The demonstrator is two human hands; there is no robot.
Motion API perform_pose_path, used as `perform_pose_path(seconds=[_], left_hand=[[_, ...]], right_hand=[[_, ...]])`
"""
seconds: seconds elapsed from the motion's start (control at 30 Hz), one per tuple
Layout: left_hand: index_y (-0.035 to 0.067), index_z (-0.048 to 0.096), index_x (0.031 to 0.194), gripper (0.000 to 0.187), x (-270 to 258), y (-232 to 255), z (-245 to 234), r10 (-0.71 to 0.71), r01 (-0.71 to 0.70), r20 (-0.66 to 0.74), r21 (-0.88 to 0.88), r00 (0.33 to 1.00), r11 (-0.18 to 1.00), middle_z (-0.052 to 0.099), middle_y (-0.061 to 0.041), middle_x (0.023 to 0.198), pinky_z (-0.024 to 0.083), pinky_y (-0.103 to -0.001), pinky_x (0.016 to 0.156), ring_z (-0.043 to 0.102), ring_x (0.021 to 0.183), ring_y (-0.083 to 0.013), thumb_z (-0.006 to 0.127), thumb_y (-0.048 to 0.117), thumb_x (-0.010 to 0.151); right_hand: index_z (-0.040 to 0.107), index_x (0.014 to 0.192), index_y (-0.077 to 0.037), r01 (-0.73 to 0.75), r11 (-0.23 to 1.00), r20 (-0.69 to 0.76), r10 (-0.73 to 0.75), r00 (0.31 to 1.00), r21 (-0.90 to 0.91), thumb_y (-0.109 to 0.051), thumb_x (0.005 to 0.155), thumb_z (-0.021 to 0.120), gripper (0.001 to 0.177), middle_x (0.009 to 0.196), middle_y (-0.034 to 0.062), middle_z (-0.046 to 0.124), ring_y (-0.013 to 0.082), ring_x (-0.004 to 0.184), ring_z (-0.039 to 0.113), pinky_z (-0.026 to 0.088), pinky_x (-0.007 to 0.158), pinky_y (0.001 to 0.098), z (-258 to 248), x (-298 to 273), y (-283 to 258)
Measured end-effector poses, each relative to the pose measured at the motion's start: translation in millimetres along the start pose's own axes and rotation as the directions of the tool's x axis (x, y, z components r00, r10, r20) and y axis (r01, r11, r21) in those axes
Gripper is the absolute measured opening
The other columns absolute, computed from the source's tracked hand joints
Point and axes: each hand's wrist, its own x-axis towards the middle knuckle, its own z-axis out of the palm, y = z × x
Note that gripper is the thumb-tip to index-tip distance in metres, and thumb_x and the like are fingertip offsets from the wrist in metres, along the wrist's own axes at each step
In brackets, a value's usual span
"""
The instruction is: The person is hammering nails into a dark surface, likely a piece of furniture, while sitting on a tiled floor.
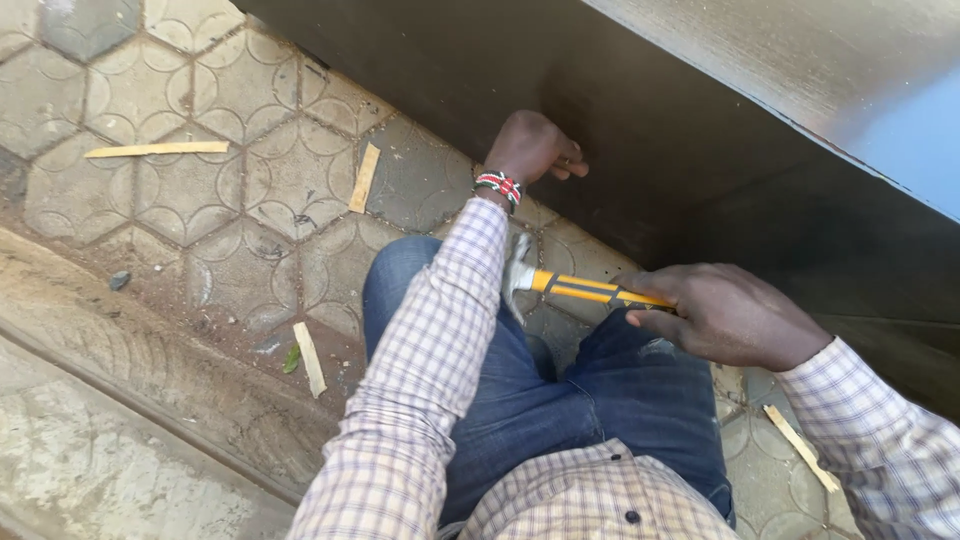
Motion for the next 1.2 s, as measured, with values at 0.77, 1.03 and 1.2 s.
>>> perform_pose_path(seconds=[0.77, 1.03, 1.2], left_hand=[[0.02, 0.097, 0.079, 0.012, -11, 17, 1, -0.005, 0.031, -0.05, 0.52, 0.999, 0.853, 0.087, -0.002, 0.079, 0.06, -0.036, 0.074, 0.079, 0.084, -0.0124, 0.094, 0.025, 0.069], [0.028, 0.1, 0.084, 0.025, -36, 37, 3, -0.05, 0.094, -0.097, 0.522, 0.994, 0.848, 0.088, -0.005, 0.093, 0.061, -0.039, 0.088, 0.082, 0.096, -0.0263, 0.084, 0.029, 0.065], [-0.001, 0.093, 0.086, 0.021, -41, 42, 2, -0.111, 0.113, -0.023, 0.146, 0.994, 0.983, 0.093, -0.012, 0.084, 0.068, -0.028, 0.076, 0.09, 0.079, -0.0186, 0.076, 0.01, 0.083]], right_hand=[[0.066, 0.17, -0.023, -0.104, 0.994, -0.172, 0.098, 0.98, -0.026, -0.057, 0.109, 0.065, 0.069, 0.166, 0.0062, 0.075, 0.0342, 0.14, 0.08, 0.063, 0.111, 0.0512, -16, 8, 7], [0.066, 0.171, -0.023, -0.135, 0.989, -0.197, 0.146, 0.969, 0.067, -0.055, 0.111, 0.064, 0.068, 0.156, 0.0109, 0.082, 0.0336, 0.118, 0.089, 0.068, 0.096, 0.0509, -8, 10, 3], [0.076, 0.159, -0.02, 0.073, 0.997, -0.217, -0.066, 0.974, 0.024, -0.05, 0.106, 0.076, 0.06, 0.159, -0.0005, 0.083, 0.0286, 0.139, 0.081, 0.063, 0.108, 0.0474, 2, 8, -13]])
